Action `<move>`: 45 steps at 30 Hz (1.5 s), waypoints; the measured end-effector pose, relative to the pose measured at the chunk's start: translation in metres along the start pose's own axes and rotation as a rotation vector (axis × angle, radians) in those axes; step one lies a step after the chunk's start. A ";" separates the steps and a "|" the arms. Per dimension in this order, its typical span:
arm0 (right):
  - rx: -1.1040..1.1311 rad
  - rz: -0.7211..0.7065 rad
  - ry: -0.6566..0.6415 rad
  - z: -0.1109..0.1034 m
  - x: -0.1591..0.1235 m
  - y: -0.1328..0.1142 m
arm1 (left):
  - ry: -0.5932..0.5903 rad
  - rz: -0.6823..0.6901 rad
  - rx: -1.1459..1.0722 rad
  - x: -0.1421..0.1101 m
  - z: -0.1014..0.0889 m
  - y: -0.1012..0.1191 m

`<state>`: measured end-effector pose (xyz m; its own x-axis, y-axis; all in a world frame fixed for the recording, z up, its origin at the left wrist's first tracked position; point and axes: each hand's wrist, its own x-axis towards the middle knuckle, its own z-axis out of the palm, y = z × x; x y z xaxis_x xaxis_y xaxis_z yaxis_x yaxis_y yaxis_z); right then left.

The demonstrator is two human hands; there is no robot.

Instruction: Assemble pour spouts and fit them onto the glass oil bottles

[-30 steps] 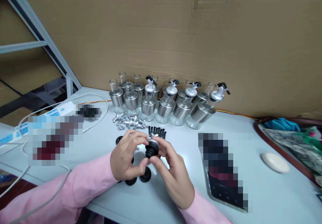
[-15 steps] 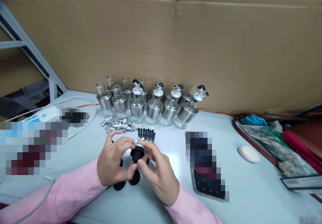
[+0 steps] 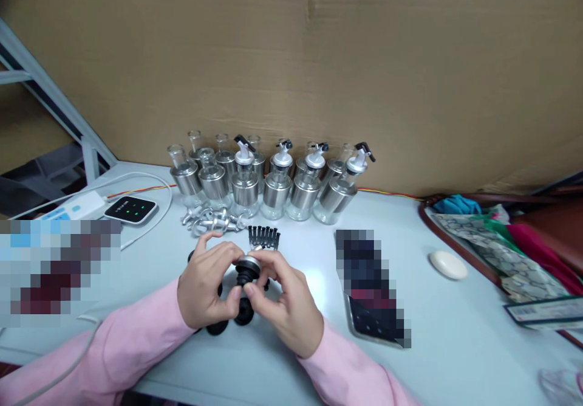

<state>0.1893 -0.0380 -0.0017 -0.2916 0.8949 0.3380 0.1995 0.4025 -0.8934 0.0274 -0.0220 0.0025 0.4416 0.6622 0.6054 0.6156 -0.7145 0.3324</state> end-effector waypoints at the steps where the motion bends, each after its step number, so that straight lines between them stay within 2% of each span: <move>1: -0.007 -0.001 -0.008 0.000 0.000 0.000 | -0.007 -0.004 -0.009 0.000 0.000 0.000; 8: -0.064 -0.019 -0.076 0.000 -0.002 -0.004 | -0.085 -0.031 -0.095 -0.002 -0.001 -0.001; 15: -0.043 -0.030 -0.102 -0.002 0.001 -0.005 | -0.091 -0.044 -0.091 -0.001 -0.003 0.000; 23: 0.043 0.031 -0.138 0.000 0.002 -0.002 | -0.066 -0.015 -0.100 -0.001 -0.001 0.000; 29: 0.056 0.094 -0.169 0.000 0.000 -0.003 | -0.092 0.007 -0.094 0.000 -0.003 0.001; 37: 0.049 0.106 -0.197 0.000 0.001 -0.004 | -0.107 0.023 -0.111 -0.001 -0.002 -0.001; 41: -0.043 0.063 -0.163 -0.001 0.001 -0.004 | -0.096 0.040 -0.110 -0.002 -0.002 -0.003; 45: -0.044 0.043 -0.078 -0.001 0.000 -0.005 | 0.002 0.054 -0.108 -0.002 -0.002 -0.004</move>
<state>0.1893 -0.0398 0.0036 -0.3540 0.8941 0.2743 0.2539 0.3741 -0.8920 0.0228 -0.0206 0.0019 0.4707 0.6220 0.6258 0.5173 -0.7691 0.3754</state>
